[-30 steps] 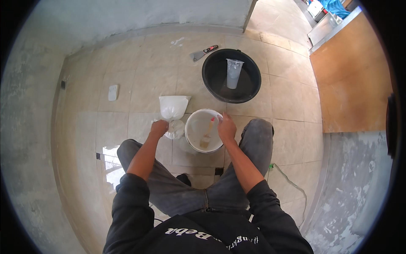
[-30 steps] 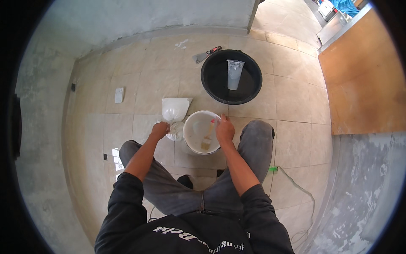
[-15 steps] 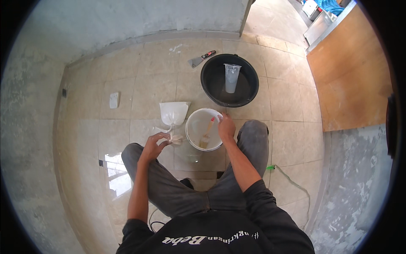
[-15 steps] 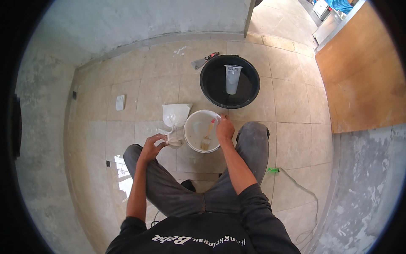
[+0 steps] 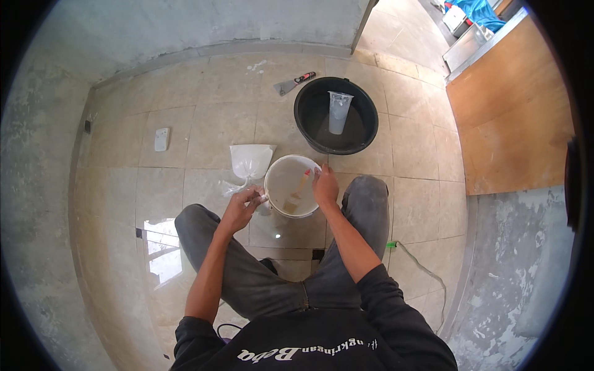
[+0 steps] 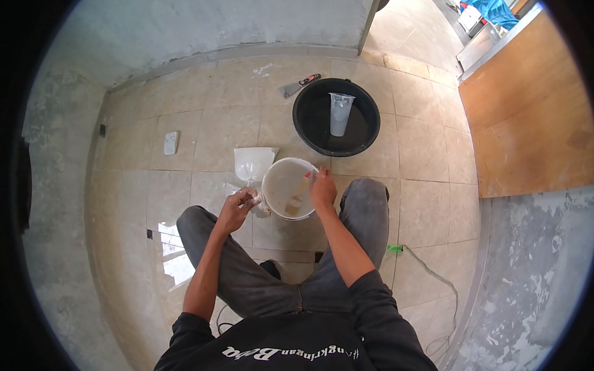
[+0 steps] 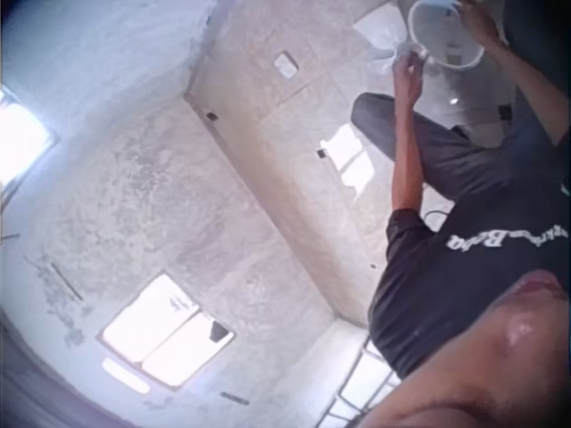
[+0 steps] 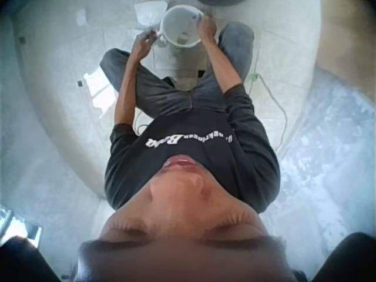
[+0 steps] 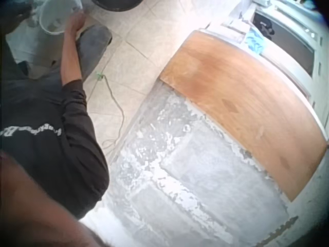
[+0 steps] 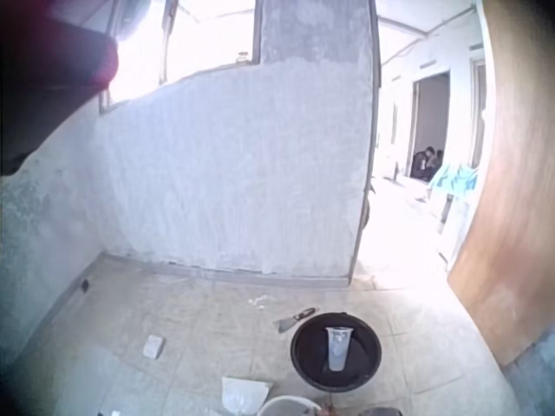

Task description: The person mixes white plaster powder with water in a bucket by hand, stirs it, and stands up to approach a ladder.

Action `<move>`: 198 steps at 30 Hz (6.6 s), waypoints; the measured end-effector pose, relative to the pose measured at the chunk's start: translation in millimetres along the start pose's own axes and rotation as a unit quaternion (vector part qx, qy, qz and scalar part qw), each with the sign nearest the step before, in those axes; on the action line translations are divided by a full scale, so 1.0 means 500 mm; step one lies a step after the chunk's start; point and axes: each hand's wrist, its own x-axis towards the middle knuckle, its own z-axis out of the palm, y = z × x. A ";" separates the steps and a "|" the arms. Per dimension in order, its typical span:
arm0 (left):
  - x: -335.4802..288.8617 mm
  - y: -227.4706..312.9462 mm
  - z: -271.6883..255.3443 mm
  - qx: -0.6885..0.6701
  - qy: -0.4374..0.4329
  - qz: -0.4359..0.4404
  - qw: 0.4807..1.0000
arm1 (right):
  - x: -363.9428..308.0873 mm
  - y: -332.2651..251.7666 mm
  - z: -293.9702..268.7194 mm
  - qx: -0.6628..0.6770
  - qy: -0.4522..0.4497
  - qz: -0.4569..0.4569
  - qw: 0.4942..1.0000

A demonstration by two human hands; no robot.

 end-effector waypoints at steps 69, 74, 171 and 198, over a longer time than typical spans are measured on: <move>0.086 0.047 0.068 -0.044 -0.108 -0.394 0.912 | -0.231 -0.179 0.038 0.402 -0.316 0.009 0.859; 0.089 0.031 0.069 0.131 -0.123 -0.342 0.922 | -0.222 -0.195 -0.015 0.353 -0.408 0.052 0.840; 0.102 -0.038 0.083 0.078 -0.041 -0.277 0.957 | -0.220 -0.172 0.030 0.209 -0.417 -0.032 0.884; 0.105 -0.083 0.081 0.171 -0.037 -0.210 0.962 | -0.213 -0.165 0.028 0.222 -0.417 -0.042 0.880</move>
